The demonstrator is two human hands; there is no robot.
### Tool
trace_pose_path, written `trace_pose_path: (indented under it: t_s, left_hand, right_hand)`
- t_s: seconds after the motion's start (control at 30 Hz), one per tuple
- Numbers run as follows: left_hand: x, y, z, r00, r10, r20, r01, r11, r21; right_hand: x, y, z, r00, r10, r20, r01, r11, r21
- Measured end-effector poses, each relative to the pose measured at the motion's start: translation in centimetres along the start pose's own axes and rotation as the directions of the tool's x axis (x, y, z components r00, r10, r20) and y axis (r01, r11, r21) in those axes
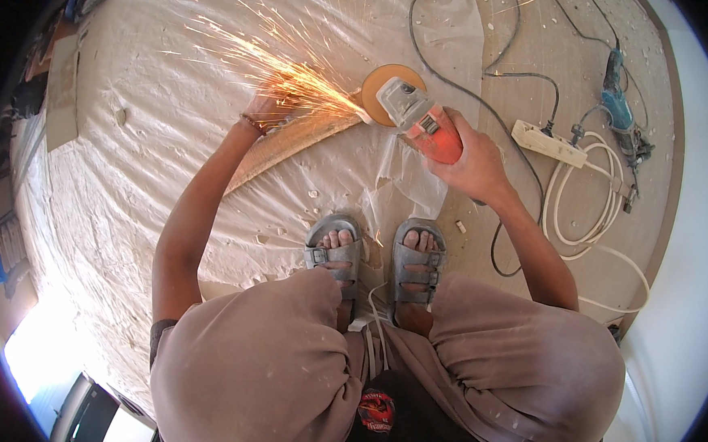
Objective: The person sits on the floor and uses an angle grinder to smooth or shape the end of a wooden piece, while holding a metal tool against it.
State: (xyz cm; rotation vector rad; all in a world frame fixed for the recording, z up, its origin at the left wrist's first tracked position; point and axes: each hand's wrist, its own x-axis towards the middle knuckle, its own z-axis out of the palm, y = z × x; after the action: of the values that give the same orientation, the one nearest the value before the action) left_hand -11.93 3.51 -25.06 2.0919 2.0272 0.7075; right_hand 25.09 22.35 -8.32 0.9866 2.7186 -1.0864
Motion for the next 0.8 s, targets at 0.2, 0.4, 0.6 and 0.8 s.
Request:
trace_pose_path:
  t_s: [0.2, 0.4, 0.6, 0.8]
  left_hand:
    - [-1.3, -1.0, 0.5, 1.0, -0.02, -0.005, 0.02, 0.999, 0.043]
    - [0.3, 1.9, -1.4, 0.998, -0.022, 0.058, 0.012, 0.988, 0.152]
    - [1.4, 2.4, -2.1, 0.933, -0.276, 0.232, 0.278, 0.96, 0.025]
    - [0.9, 1.2, -1.0, 0.999, 0.003, -0.04, -0.006, 0.998, -0.068]
  right_hand:
    - [0.1, -0.3, -0.1, 0.999, -0.006, 0.047, 0.008, 0.999, -0.034]
    - [0.3, 0.1, 0.3, 0.998, -0.033, -0.052, 0.033, 0.999, -0.012]
    - [0.3, -0.9, -0.2, 0.999, -0.009, 0.045, 0.011, 0.999, -0.049]
    - [0.3, -0.6, -0.1, 1.0, 0.002, 0.03, -0.001, 1.0, -0.024]
